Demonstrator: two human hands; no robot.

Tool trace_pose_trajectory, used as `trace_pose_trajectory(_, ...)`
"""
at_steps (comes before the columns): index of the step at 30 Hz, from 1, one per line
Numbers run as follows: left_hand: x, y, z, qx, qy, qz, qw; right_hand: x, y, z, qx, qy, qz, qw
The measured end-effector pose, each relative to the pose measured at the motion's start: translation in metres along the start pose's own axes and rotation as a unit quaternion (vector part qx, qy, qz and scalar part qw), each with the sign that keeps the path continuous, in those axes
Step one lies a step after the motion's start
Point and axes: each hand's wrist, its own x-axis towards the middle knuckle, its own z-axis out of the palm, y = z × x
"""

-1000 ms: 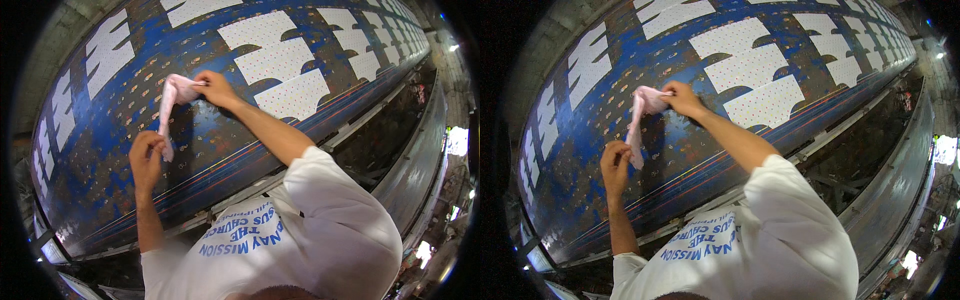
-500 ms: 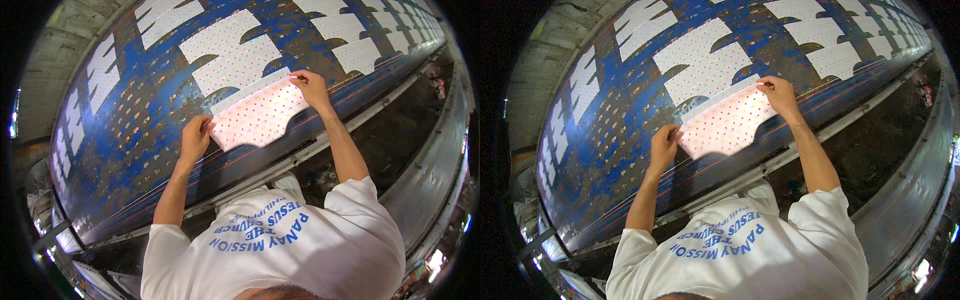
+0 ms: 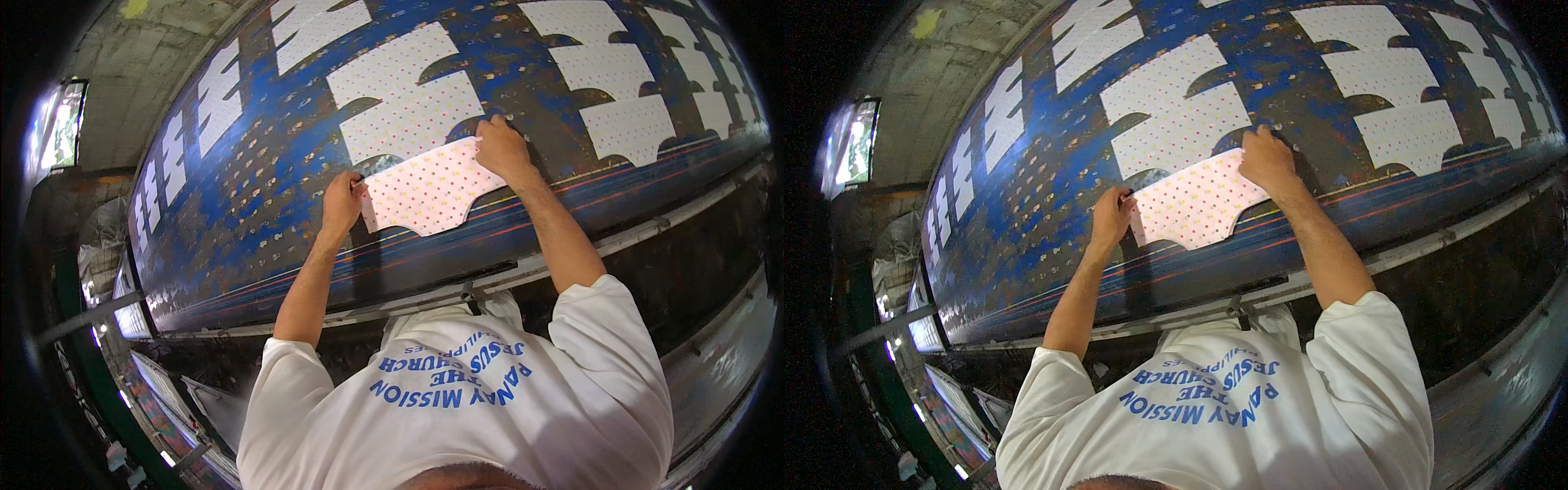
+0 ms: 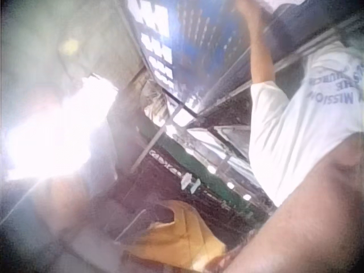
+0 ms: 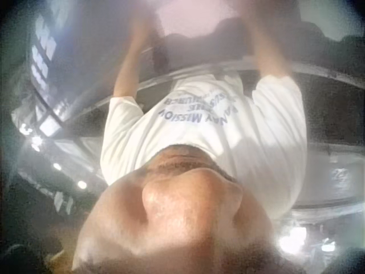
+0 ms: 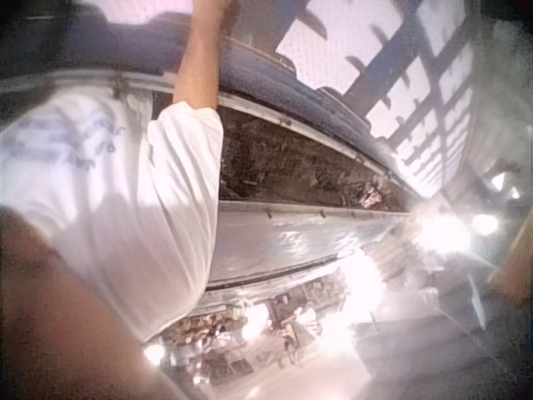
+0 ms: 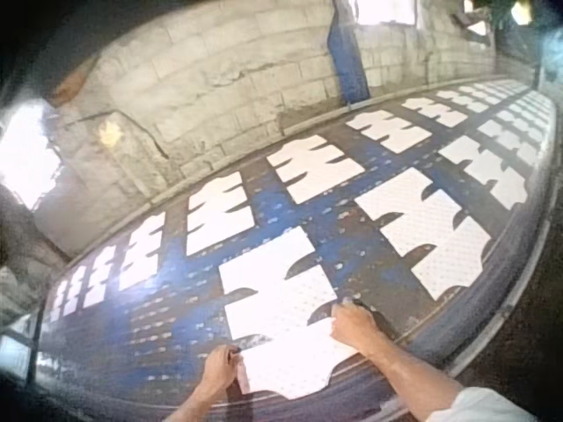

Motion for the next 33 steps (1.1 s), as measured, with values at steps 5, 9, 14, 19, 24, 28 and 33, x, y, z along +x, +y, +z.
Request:
trace_pose_trajectory(5,0.005,0.001,0.0,0.032,0.006,0.078,0.996,-0.021,-0.001,-0.005,-0.029,0.033,-0.124,0.991)
trace_pose_trajectory(9,0.0,0.002,0.014,0.122,0.037,0.16,0.979,-0.049,-0.018,-0.006,0.016,-0.006,-0.088,0.996)
trace_pose_trajectory(14,-0.017,0.014,0.0,-0.011,0.051,0.124,0.991,-0.08,-0.031,-0.016,0.185,0.002,0.02,0.982)
trace_pose_trajectory(19,-0.027,0.026,-0.058,-0.286,-0.085,0.021,0.954,-0.067,-0.026,-0.03,0.227,0.124,0.028,0.966)
trace_pose_trajectory(24,0.036,0.002,-0.083,-0.143,0.016,0.109,0.984,0.005,-0.032,-0.046,0.163,0.163,-0.012,0.973)
trace_pose_trajectory(28,0.108,-0.014,-0.04,-0.059,0.086,0.056,0.993,0.086,-0.038,-0.03,0.115,0.153,-0.015,0.981)
trace_pose_trajectory(33,0.15,-0.029,0.002,-0.003,0.104,-0.031,0.994,0.127,-0.027,-0.012,-0.018,0.109,0.018,0.994)
